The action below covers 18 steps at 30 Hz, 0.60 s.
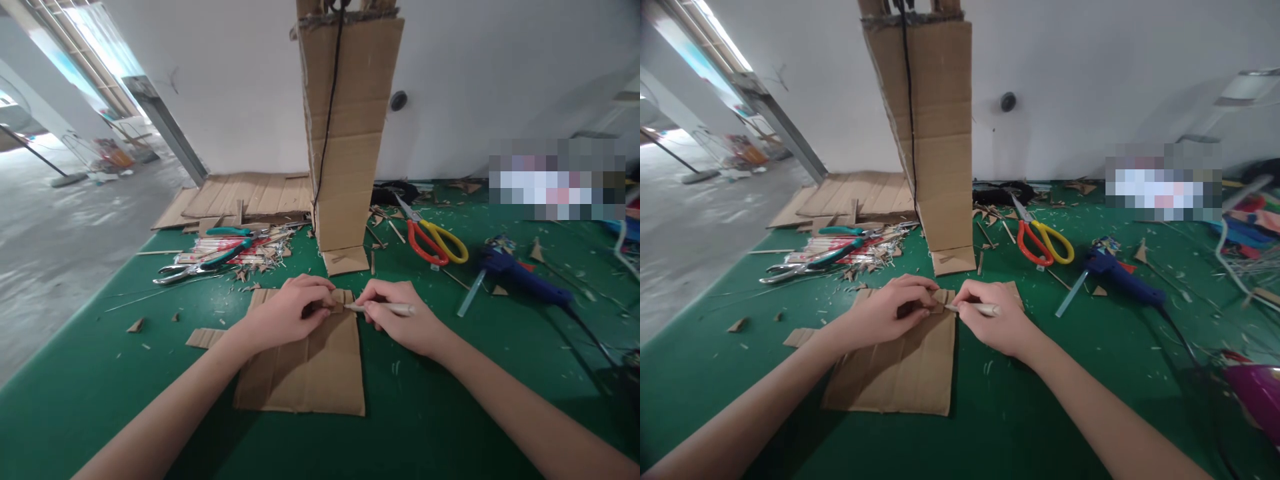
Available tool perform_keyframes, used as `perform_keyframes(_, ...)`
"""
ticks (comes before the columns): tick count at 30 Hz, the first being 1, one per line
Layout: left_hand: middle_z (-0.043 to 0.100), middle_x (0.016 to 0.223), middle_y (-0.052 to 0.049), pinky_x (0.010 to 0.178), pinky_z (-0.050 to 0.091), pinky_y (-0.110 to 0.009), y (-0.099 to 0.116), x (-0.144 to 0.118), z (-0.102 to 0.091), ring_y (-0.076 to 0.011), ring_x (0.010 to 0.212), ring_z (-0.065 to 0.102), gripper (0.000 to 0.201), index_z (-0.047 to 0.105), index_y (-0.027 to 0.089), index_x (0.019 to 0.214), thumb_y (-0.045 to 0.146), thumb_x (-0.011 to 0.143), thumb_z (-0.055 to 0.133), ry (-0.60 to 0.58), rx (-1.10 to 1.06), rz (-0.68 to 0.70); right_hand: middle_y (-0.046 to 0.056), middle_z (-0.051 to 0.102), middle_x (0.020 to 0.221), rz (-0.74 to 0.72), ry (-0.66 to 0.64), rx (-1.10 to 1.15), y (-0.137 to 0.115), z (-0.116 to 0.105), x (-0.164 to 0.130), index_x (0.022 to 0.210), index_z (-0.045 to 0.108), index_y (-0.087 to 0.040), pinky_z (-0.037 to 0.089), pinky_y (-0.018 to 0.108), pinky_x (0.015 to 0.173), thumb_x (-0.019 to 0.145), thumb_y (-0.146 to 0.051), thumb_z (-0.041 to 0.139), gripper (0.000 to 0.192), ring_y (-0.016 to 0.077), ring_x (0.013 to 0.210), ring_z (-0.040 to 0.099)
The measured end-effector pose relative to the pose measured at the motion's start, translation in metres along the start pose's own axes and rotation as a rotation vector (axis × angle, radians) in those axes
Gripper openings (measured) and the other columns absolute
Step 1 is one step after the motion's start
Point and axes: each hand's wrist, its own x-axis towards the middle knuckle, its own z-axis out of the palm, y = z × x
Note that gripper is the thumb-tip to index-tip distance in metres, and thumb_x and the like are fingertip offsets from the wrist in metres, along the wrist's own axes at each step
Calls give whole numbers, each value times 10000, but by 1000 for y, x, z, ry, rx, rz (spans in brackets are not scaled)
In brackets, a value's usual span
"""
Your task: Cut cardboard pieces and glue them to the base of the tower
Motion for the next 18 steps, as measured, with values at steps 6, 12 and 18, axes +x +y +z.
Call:
perform_keyframes(6,592,1146,-48,950,414,-393,-1,0,1,-194,1119,527,171,634,228,919,208,875,469,10,2,7,-36,590,558,-46,-15,-39,-2,-1,-2,711,572,-200,321,228,459,783,-172,471,127,106,488,515)
perform_keyframes(12,605,1137,-65,933,438,-388,-1,0,1,-199,1108,541,164,630,201,868,206,869,466,16,6,19,-40,584,548,-92,-55,-23,-5,-1,-5,712,587,-191,334,218,462,765,-129,457,153,95,480,505)
perform_keyframes(18,592,1227,-44,986,431,-352,-1,-2,-9,-177,1149,532,354,667,219,979,54,799,411,-45,3,20,-29,593,595,-137,-101,-12,-12,1,-9,782,605,-192,348,213,474,784,-139,466,148,95,501,502)
